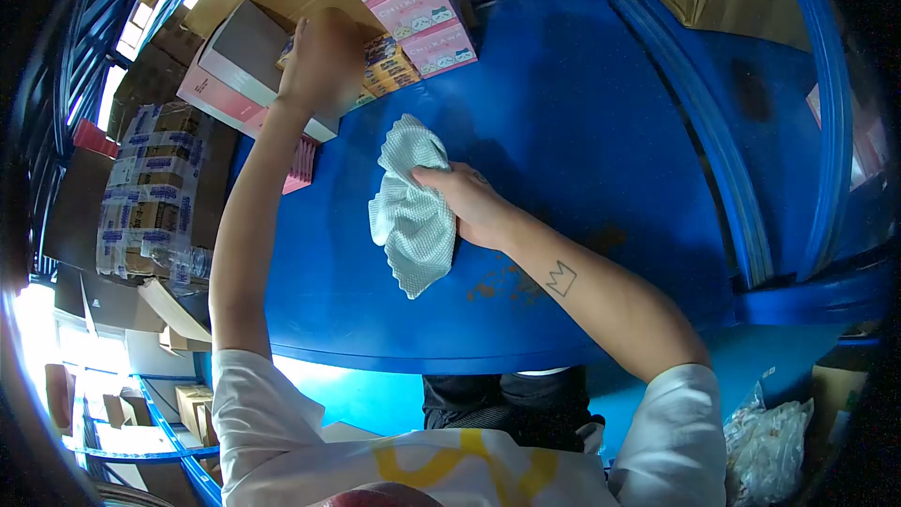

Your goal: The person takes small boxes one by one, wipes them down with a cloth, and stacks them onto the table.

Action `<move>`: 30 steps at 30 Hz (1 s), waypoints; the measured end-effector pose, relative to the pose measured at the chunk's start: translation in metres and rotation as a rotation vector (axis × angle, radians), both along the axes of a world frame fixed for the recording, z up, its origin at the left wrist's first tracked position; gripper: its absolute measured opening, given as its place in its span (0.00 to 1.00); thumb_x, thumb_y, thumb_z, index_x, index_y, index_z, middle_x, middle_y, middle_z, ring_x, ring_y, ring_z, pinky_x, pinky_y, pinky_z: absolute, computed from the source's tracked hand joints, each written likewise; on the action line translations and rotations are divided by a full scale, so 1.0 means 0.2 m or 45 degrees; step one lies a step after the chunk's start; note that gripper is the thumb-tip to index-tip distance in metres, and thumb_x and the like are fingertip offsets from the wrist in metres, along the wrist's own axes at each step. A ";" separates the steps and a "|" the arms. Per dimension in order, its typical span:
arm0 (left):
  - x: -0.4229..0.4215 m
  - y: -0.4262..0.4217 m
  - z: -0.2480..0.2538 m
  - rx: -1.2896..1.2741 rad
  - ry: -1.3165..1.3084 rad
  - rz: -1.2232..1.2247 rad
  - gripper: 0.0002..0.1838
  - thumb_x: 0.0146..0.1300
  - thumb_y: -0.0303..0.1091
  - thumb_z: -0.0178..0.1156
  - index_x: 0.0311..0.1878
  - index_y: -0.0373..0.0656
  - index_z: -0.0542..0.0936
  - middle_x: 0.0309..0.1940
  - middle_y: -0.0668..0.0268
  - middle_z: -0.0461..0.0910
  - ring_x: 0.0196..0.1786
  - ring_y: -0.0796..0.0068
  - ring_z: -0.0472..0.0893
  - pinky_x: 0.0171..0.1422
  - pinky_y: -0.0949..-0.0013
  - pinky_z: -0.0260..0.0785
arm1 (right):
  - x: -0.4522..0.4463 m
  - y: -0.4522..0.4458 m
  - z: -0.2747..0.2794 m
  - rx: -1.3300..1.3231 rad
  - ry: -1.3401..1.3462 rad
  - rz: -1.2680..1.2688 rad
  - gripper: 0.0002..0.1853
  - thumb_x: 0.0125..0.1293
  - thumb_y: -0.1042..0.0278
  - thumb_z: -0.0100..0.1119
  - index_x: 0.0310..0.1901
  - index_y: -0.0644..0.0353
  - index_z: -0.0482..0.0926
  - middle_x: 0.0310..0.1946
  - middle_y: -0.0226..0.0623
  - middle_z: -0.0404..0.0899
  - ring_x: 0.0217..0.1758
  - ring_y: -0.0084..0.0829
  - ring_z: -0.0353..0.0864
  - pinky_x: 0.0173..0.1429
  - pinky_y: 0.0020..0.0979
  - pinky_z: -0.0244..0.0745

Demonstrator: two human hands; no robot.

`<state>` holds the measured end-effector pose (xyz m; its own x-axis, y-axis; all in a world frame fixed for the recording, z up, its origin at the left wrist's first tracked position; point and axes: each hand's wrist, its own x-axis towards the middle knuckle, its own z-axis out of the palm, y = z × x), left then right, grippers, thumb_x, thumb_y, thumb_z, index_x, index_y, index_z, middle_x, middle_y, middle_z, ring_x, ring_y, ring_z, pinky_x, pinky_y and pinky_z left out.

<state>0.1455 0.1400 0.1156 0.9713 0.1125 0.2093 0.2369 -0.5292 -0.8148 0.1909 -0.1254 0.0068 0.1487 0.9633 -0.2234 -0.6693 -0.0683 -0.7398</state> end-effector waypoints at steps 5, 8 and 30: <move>0.01 -0.08 -0.07 0.089 -0.092 -0.103 0.15 0.55 0.36 0.60 0.46 0.47 0.83 0.49 0.64 0.78 0.64 0.65 0.70 0.81 0.44 0.41 | 0.00 0.00 0.01 0.071 0.135 -0.028 0.23 0.73 0.55 0.50 0.63 0.60 0.70 0.58 0.43 0.77 0.58 0.34 0.80 0.58 0.38 0.75; 0.05 -0.08 -0.20 -0.168 -0.093 -0.088 0.20 0.59 0.34 0.57 0.55 0.41 0.79 0.56 0.61 0.79 0.64 0.64 0.74 0.81 0.51 0.46 | 0.00 0.00 0.02 0.139 0.245 -0.063 0.25 0.74 0.50 0.47 0.65 0.57 0.69 0.61 0.40 0.76 0.60 0.34 0.78 0.60 0.39 0.73; -0.54 -0.93 -0.30 -1.121 -0.614 -0.557 0.14 0.55 0.26 0.65 0.46 0.38 0.80 0.55 0.54 0.80 0.61 0.55 0.79 0.65 0.51 0.73 | -0.02 0.00 0.04 0.436 0.720 0.061 0.32 0.75 0.40 0.33 0.71 0.52 0.64 0.66 0.38 0.71 0.66 0.36 0.73 0.68 0.43 0.67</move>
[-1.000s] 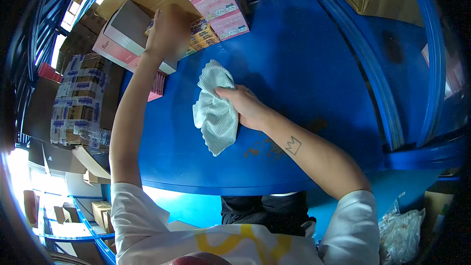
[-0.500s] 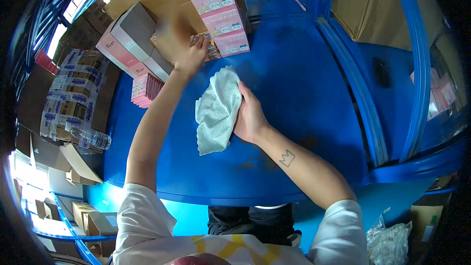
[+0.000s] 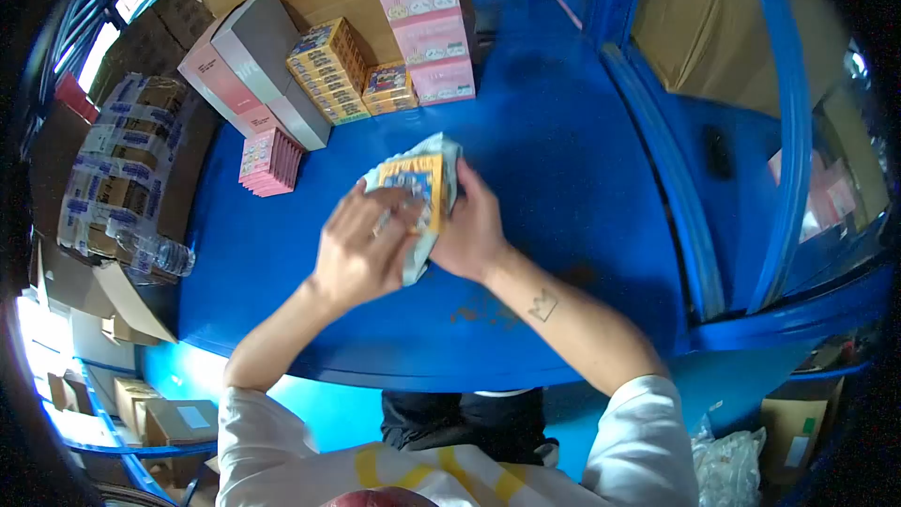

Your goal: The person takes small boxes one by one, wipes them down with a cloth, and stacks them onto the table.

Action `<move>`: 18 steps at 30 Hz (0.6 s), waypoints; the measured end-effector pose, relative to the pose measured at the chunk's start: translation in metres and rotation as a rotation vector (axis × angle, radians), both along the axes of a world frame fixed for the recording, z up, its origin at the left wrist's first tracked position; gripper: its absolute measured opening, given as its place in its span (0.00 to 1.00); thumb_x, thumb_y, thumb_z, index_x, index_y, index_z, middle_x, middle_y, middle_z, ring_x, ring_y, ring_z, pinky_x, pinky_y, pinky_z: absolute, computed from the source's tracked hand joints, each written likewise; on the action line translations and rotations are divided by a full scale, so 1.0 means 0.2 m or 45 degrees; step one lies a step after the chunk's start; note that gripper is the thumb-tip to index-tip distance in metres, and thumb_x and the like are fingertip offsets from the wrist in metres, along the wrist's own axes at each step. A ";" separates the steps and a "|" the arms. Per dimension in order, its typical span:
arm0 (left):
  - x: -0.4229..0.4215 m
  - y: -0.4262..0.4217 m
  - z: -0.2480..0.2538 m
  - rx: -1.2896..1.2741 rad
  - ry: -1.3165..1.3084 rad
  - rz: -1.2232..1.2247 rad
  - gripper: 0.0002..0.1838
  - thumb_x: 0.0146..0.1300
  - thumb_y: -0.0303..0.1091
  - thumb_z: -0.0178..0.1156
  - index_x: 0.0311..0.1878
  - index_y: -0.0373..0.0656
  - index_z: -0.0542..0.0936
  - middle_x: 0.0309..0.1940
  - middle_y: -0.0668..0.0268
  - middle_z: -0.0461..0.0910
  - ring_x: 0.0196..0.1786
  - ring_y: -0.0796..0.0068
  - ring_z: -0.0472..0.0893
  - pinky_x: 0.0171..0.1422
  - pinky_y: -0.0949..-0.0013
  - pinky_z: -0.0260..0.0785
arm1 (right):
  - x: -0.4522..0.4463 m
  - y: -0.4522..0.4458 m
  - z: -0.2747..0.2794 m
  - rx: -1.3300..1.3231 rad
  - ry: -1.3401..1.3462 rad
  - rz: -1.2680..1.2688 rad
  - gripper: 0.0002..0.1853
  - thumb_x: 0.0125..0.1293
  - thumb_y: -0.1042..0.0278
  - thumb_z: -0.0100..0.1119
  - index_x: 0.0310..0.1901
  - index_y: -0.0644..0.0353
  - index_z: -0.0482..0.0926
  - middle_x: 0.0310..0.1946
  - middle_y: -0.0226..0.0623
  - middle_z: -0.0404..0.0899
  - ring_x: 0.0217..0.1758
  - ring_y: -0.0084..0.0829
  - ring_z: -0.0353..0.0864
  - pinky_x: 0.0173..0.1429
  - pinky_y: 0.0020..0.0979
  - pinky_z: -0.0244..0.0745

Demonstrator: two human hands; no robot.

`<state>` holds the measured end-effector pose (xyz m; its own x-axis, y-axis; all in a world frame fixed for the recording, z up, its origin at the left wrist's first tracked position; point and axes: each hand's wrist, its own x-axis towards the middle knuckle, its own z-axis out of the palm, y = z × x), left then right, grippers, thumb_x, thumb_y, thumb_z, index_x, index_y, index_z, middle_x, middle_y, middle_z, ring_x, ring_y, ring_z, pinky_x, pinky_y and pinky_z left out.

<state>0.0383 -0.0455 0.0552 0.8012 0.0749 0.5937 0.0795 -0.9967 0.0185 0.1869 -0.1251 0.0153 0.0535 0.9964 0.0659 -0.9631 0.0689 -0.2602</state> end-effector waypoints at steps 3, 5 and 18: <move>0.05 -0.04 -0.09 -0.040 -0.165 -0.139 0.13 0.56 0.27 0.65 0.46 0.41 0.80 0.63 0.53 0.74 0.67 0.50 0.73 0.69 0.50 0.69 | -0.02 0.00 -0.08 0.043 -0.019 -0.054 0.31 0.75 0.42 0.34 0.69 0.53 0.66 0.63 0.37 0.73 0.62 0.34 0.77 0.62 0.38 0.73; 0.04 -0.04 -0.13 -0.018 -0.140 -0.167 0.16 0.57 0.28 0.64 0.49 0.43 0.80 0.66 0.52 0.70 0.70 0.48 0.69 0.71 0.48 0.67 | 0.01 -0.02 -0.06 0.047 -0.055 -0.050 0.30 0.75 0.42 0.34 0.69 0.53 0.66 0.63 0.37 0.74 0.61 0.33 0.78 0.60 0.37 0.75; 0.00 0.07 -0.22 -0.007 -0.070 -0.002 0.29 0.59 0.30 0.62 0.66 0.51 0.75 0.72 0.52 0.64 0.75 0.49 0.62 0.75 0.47 0.60 | 0.04 -0.01 -0.08 -0.617 -0.985 -0.349 0.28 0.78 0.43 0.33 0.67 0.52 0.67 0.59 0.35 0.76 0.58 0.31 0.79 0.52 0.33 0.80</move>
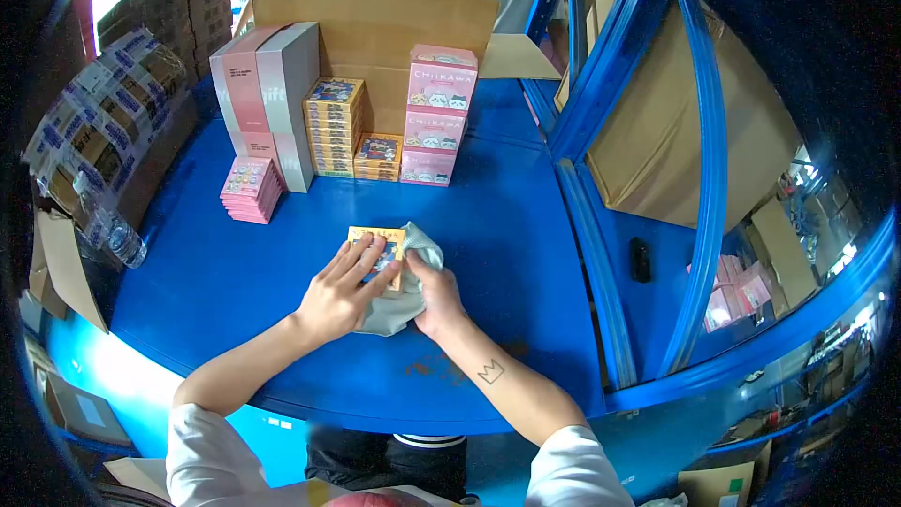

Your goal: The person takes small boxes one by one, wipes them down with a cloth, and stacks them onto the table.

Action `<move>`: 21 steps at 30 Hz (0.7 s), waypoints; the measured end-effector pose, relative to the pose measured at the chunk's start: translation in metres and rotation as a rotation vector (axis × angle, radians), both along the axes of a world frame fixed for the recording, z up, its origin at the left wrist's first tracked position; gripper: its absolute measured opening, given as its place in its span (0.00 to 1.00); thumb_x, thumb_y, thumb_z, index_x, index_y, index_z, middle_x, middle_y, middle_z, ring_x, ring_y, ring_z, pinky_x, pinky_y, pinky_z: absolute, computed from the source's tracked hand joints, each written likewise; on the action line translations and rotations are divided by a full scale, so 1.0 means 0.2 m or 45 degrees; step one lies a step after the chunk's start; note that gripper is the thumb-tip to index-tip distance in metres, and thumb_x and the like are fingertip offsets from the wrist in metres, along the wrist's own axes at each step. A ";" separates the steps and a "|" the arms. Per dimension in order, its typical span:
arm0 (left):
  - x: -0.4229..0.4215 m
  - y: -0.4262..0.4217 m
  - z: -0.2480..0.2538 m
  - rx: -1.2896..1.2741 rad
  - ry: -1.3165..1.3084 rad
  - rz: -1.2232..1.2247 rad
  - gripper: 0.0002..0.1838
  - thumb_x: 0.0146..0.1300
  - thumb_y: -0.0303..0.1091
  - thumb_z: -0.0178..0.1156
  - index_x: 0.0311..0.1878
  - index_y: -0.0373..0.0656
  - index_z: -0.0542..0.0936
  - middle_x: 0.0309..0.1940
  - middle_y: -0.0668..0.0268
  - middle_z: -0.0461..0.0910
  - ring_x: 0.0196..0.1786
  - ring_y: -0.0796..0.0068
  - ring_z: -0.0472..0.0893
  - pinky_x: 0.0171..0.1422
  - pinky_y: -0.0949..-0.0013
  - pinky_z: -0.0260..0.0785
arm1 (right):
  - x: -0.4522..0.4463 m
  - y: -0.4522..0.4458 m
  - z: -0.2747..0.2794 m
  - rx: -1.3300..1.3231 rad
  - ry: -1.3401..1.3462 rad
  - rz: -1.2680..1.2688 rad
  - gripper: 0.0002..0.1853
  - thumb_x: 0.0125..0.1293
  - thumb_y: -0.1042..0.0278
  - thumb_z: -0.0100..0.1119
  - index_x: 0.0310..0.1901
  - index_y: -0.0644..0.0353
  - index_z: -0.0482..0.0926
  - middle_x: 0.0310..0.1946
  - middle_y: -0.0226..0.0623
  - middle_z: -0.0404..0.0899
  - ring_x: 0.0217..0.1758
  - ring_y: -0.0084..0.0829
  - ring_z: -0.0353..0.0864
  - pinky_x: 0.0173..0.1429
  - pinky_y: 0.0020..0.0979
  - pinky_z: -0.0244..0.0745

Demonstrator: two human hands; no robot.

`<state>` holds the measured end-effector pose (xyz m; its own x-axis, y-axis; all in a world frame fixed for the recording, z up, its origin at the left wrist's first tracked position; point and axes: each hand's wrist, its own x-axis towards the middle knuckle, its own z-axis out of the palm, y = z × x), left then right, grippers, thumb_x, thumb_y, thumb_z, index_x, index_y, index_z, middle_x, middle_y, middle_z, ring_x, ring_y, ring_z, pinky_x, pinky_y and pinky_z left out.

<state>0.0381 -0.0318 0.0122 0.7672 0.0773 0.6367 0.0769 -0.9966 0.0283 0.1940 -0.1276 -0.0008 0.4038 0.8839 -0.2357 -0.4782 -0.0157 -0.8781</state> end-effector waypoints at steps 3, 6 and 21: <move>-0.05 -0.06 0.01 -0.001 0.048 -0.056 0.28 0.59 0.30 0.62 0.66 0.51 0.75 0.72 0.52 0.63 0.75 0.49 0.61 0.75 0.48 0.59 | -0.05 -0.01 0.07 0.335 0.409 0.139 0.26 0.78 0.46 0.35 0.67 0.53 0.67 0.58 0.36 0.77 0.54 0.31 0.81 0.52 0.33 0.80; -0.04 -0.09 0.01 0.018 0.038 -0.072 0.28 0.58 0.30 0.62 0.65 0.50 0.76 0.72 0.51 0.64 0.75 0.49 0.62 0.75 0.48 0.60 | -0.08 -0.02 0.13 0.438 0.549 0.190 0.25 0.78 0.47 0.36 0.67 0.54 0.68 0.57 0.36 0.78 0.53 0.31 0.82 0.51 0.33 0.80; -0.05 0.01 0.07 -0.087 -0.140 -0.098 0.26 0.60 0.27 0.61 0.63 0.43 0.75 0.71 0.50 0.64 0.74 0.48 0.64 0.72 0.52 0.66 | 0.03 -0.01 0.06 0.197 0.187 0.170 0.26 0.76 0.42 0.41 0.63 0.53 0.72 0.57 0.36 0.78 0.57 0.29 0.80 0.53 0.32 0.79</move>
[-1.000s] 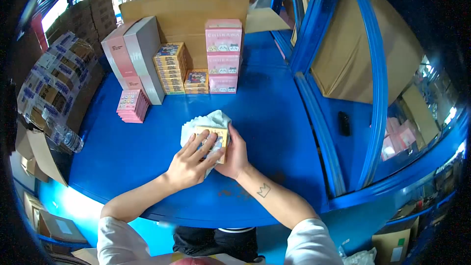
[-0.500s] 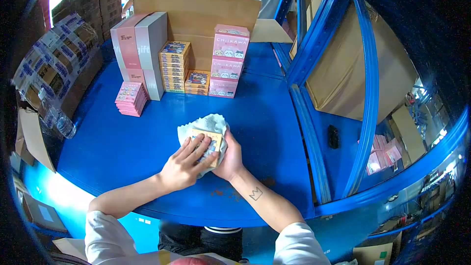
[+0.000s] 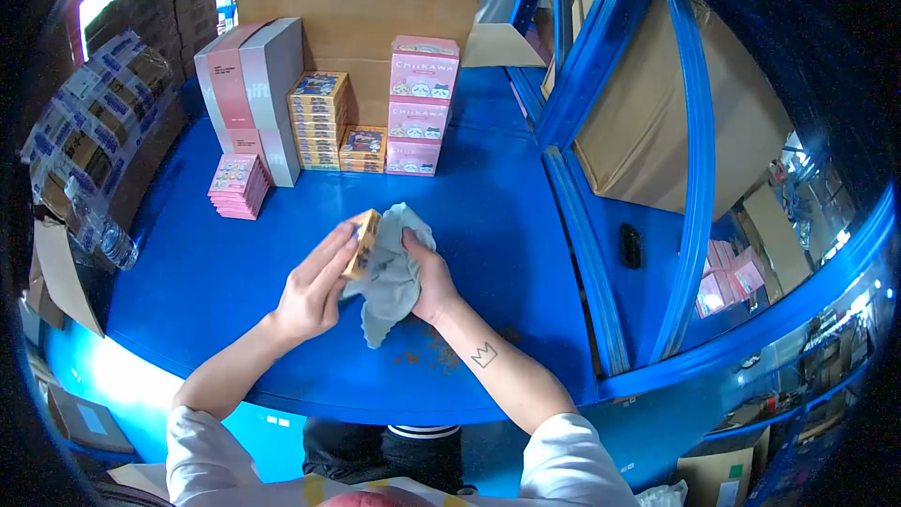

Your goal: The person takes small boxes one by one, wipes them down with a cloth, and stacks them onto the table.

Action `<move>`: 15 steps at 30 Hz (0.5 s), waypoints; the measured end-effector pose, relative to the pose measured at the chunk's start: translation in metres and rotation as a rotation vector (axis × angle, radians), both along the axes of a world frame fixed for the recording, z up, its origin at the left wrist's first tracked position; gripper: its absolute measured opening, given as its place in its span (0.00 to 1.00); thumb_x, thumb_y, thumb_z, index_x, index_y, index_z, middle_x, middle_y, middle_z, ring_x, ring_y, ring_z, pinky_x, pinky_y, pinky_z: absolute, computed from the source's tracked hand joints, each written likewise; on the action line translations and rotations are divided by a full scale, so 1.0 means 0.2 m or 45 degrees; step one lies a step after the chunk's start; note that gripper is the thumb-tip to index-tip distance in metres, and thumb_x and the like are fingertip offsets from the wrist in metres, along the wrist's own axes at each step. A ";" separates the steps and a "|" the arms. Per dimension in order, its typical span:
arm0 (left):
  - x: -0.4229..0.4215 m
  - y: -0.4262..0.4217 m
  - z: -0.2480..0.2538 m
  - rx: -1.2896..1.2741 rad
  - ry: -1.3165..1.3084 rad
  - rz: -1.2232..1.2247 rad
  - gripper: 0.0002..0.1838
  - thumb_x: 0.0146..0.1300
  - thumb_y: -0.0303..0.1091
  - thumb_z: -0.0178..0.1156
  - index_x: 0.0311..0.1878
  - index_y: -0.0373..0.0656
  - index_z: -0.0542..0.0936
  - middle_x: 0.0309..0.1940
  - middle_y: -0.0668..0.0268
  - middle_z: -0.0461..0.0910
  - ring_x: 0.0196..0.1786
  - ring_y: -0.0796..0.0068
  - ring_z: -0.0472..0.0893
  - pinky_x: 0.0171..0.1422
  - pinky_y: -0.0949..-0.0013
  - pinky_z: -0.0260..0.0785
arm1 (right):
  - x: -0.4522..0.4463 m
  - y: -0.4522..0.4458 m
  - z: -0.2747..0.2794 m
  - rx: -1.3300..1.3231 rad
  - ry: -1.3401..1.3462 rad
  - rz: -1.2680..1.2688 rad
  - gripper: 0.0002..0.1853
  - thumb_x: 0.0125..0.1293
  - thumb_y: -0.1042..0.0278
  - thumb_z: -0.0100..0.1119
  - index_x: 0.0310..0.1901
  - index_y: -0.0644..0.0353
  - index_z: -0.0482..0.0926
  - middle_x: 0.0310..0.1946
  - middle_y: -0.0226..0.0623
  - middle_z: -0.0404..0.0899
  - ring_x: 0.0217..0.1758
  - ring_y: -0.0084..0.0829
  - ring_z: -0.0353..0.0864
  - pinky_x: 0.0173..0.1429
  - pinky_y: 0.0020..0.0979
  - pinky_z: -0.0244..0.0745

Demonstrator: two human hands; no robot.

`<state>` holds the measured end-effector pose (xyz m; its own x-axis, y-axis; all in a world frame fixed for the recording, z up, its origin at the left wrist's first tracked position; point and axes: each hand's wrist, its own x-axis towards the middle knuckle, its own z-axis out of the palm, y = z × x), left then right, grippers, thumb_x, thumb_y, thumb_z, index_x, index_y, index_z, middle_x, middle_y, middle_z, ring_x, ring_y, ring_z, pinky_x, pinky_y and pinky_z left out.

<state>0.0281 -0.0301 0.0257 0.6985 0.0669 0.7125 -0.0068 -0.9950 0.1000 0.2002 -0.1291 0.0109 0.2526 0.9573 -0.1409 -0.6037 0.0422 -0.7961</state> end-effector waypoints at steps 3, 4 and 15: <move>0.00 -0.06 0.02 -0.146 -0.081 -0.320 0.23 0.62 0.25 0.58 0.62 0.39 0.74 0.69 0.50 0.66 0.71 0.48 0.67 0.70 0.54 0.68 | 0.00 0.00 -0.01 0.225 0.424 0.097 0.26 0.76 0.42 0.43 0.63 0.51 0.72 0.58 0.34 0.78 0.58 0.27 0.80 0.56 0.33 0.77; -0.01 -0.07 0.03 -0.148 -0.080 -0.325 0.23 0.62 0.25 0.58 0.62 0.39 0.74 0.69 0.50 0.66 0.71 0.48 0.67 0.70 0.54 0.68 | -0.01 0.00 -0.01 0.224 0.425 0.093 0.26 0.76 0.42 0.43 0.63 0.51 0.72 0.58 0.34 0.78 0.58 0.27 0.80 0.56 0.33 0.77; 0.02 0.02 0.02 -0.462 -0.416 0.104 0.21 0.66 0.23 0.53 0.63 0.37 0.70 0.56 0.48 0.71 0.54 0.53 0.74 0.58 0.59 0.71 | -0.15 -0.01 0.01 0.184 0.050 0.071 0.29 0.75 0.37 0.37 0.70 0.43 0.64 0.63 0.33 0.75 0.62 0.32 0.78 0.62 0.38 0.75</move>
